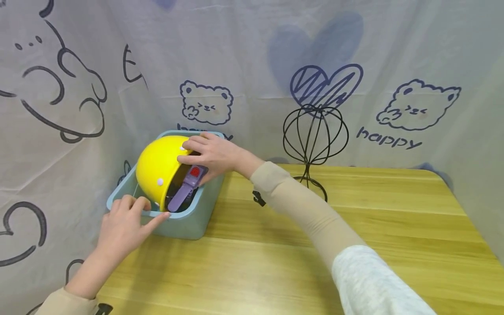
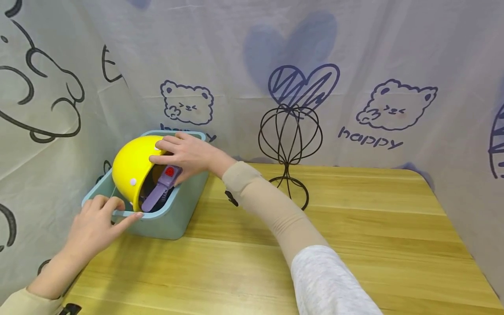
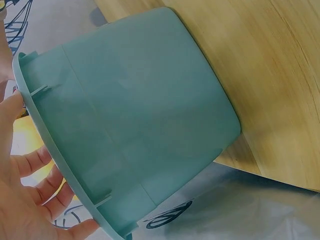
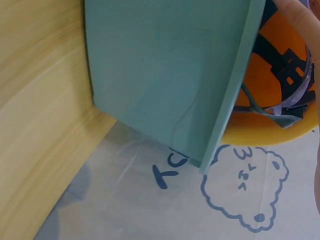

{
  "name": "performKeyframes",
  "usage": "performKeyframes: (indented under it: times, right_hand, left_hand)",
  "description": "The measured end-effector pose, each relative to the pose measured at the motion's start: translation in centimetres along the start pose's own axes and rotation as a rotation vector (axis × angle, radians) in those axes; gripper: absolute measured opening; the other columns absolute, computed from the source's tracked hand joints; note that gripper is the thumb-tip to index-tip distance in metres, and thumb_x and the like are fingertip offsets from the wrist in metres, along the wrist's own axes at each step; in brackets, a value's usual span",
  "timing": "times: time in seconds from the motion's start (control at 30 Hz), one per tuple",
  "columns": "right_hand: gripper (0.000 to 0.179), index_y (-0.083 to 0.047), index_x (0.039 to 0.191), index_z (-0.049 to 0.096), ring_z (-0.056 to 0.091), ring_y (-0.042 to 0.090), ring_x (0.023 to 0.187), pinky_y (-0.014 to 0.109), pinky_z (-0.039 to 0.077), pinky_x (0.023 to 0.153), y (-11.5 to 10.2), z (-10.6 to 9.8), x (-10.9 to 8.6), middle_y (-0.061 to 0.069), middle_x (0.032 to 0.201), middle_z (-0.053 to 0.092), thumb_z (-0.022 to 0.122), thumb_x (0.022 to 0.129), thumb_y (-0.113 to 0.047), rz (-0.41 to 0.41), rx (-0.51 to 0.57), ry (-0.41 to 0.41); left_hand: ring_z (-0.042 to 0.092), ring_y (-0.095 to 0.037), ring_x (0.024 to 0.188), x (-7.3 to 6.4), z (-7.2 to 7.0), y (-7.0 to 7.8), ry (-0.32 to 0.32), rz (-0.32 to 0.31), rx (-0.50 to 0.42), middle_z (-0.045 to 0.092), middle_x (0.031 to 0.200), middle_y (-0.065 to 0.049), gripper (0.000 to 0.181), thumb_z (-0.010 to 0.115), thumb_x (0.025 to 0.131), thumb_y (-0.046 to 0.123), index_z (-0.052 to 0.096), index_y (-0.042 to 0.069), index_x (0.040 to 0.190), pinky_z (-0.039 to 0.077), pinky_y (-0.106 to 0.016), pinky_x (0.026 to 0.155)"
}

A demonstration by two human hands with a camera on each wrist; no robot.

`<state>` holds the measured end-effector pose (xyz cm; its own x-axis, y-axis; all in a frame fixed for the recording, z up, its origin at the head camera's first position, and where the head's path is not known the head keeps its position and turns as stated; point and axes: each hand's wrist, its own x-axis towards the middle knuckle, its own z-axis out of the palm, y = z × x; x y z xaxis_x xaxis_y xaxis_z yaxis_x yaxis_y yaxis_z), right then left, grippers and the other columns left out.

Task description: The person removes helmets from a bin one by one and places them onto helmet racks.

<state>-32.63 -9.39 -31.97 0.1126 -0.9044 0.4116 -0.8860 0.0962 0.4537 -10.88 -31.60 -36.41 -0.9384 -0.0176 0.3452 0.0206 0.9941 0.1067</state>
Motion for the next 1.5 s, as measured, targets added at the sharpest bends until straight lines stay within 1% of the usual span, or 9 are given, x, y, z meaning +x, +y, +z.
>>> performKeyframes:
  times: [0.13, 0.4, 0.57, 0.87, 1.0, 1.13, 1.23, 1.37, 1.5]
  right_hand:
    - [0.076, -0.024, 0.133, 0.052, 0.051, 0.026, 0.12, 0.037, 0.043, 0.1, 0.1, 0.1, -0.2, 0.009, 0.132, 0.053, 0.059, 0.078, -0.075, 0.02, 0.007, 0.023]
    - [0.073, -0.021, 0.128, 0.056, 0.054, 0.025, 0.112, 0.036, 0.045, 0.092, 0.7, -0.2, -0.1, 0.01, 0.125, 0.056, 0.061, 0.078, -0.074, 0.038, 0.018, 0.105]
    - [0.073, -0.02, 0.128, 0.055, 0.053, 0.025, 0.113, 0.035, 0.046, 0.093, 1.4, -0.9, -0.4, 0.011, 0.124, 0.056, 0.062, 0.078, -0.073, 0.07, 0.006, 0.118]
    - [0.066, -0.021, 0.124, 0.053, 0.054, 0.027, 0.109, 0.036, 0.046, 0.091, 3.0, -2.3, -1.1, 0.011, 0.12, 0.056, 0.052, 0.083, -0.073, 0.037, -0.078, 0.174]
    - [0.069, -0.019, 0.121, 0.052, 0.054, 0.027, 0.105, 0.036, 0.047, 0.089, 3.5, -2.7, -1.4, 0.011, 0.114, 0.056, 0.058, 0.079, -0.074, 0.038, -0.097, 0.219]
    - [0.069, -0.018, 0.121, 0.052, 0.055, 0.028, 0.103, 0.037, 0.048, 0.084, 3.9, -3.3, -1.5, 0.011, 0.112, 0.057, 0.057, 0.08, -0.073, 0.013, -0.116, 0.263]
    - [0.068, -0.017, 0.121, 0.052, 0.056, 0.028, 0.103, 0.037, 0.048, 0.083, 4.1, -4.0, -1.7, 0.011, 0.112, 0.058, 0.054, 0.082, -0.073, 0.002, -0.141, 0.266]
    - [0.067, -0.016, 0.121, 0.051, 0.056, 0.029, 0.103, 0.037, 0.047, 0.083, 4.6, -5.3, -2.0, 0.011, 0.113, 0.059, 0.056, 0.082, -0.071, 0.002, -0.175, 0.26]
    - [0.066, -0.017, 0.121, 0.05, 0.056, 0.029, 0.102, 0.037, 0.046, 0.08, 4.9, -6.3, -2.0, 0.012, 0.112, 0.059, 0.057, 0.082, -0.07, -0.012, -0.199, 0.266]
  left_hand:
    - [0.048, -0.038, 0.086, -0.1, -0.1, -0.1, -0.005, -0.008, 0.0, 0.052, 0.097, -0.018, 0.055, 0.063, 0.084, 0.065, 0.06, 0.011, 0.094, 0.039, -0.045, 0.052]
    - [0.047, -0.039, 0.088, -0.1, 0.2, -0.3, -0.003, -0.017, -0.007, 0.052, 0.099, -0.019, 0.058, 0.063, 0.083, 0.066, 0.059, 0.009, 0.097, 0.041, -0.05, 0.056]
    - [0.047, -0.039, 0.089, 0.2, 0.5, -0.3, 0.004, -0.014, -0.014, 0.052, 0.101, -0.019, 0.058, 0.061, 0.084, 0.066, 0.059, 0.01, 0.097, 0.041, -0.05, 0.058]
    - [0.046, -0.039, 0.09, 0.4, 0.5, -0.2, 0.032, -0.011, -0.026, 0.051, 0.101, -0.018, 0.055, 0.063, 0.085, 0.063, 0.058, 0.01, 0.098, 0.039, -0.046, 0.056]
    - [0.047, -0.039, 0.089, 0.5, 0.4, -0.2, 0.033, -0.001, -0.031, 0.051, 0.101, -0.018, 0.054, 0.063, 0.085, 0.062, 0.058, 0.01, 0.097, 0.038, -0.046, 0.055]
    - [0.046, -0.039, 0.09, 0.5, 0.3, -0.2, 0.018, -0.003, -0.042, 0.051, 0.101, -0.018, 0.054, 0.063, 0.085, 0.063, 0.058, 0.01, 0.097, 0.038, -0.047, 0.056]
    - [0.047, -0.038, 0.089, 0.6, 0.3, -0.2, 0.016, 0.0, -0.036, 0.051, 0.1, -0.018, 0.054, 0.063, 0.085, 0.063, 0.058, 0.01, 0.096, 0.039, -0.046, 0.055]
    - [0.047, -0.037, 0.087, 0.8, 0.3, -0.2, 0.015, 0.0, -0.021, 0.051, 0.1, -0.018, 0.055, 0.062, 0.084, 0.064, 0.058, 0.01, 0.096, 0.039, -0.045, 0.054]
    - [0.045, -0.038, 0.09, 0.7, 0.1, -0.2, -0.005, -0.019, -0.029, 0.05, 0.102, -0.019, 0.057, 0.061, 0.085, 0.065, 0.058, 0.009, 0.098, 0.039, -0.048, 0.057]
